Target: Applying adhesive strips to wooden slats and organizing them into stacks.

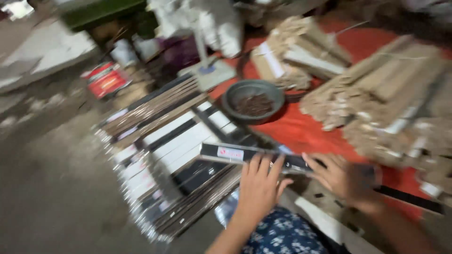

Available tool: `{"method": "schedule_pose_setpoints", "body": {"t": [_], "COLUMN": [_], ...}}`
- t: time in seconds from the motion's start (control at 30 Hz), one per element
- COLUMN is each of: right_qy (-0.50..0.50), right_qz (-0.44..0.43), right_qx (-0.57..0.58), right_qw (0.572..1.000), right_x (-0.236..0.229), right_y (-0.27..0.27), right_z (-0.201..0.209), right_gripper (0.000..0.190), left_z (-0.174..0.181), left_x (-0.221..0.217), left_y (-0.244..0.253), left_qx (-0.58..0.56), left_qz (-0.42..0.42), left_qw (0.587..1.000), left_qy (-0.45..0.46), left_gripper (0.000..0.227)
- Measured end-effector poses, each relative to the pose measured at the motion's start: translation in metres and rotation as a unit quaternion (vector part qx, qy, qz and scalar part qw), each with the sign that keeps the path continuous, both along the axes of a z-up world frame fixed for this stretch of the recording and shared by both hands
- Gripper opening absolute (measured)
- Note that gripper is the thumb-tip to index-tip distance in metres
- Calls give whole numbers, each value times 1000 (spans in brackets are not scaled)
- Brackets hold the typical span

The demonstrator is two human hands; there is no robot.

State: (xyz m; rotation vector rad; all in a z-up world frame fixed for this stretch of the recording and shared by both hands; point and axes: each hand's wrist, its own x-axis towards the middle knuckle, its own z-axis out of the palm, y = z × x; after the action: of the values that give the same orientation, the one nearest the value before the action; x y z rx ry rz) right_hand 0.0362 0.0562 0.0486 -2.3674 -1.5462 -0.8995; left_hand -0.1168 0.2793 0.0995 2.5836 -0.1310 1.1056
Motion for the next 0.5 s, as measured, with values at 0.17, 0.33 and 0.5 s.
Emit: {"method": "schedule_pose_setpoints", "body": {"t": [0.17,0.33,0.5], "right_qy": [-38,-75,-8], "right_qz": [144,80,93], "right_qx": [-16,27,97], "right_qw": [989,994,991], "right_x": [38,43,12], "right_y": [129,238,280], "right_z": [14,9,-24], "right_gripper": [55,54,51], "left_z": [-10,-18,-76], "left_x": [9,30,78], "left_y": [129,247,396], "left_qx": [211,170,164], "left_qz": [94,92,241], "left_qw": [973,947,940], "left_qy": [26,257,176], "left_gripper": [60,61,47]}}
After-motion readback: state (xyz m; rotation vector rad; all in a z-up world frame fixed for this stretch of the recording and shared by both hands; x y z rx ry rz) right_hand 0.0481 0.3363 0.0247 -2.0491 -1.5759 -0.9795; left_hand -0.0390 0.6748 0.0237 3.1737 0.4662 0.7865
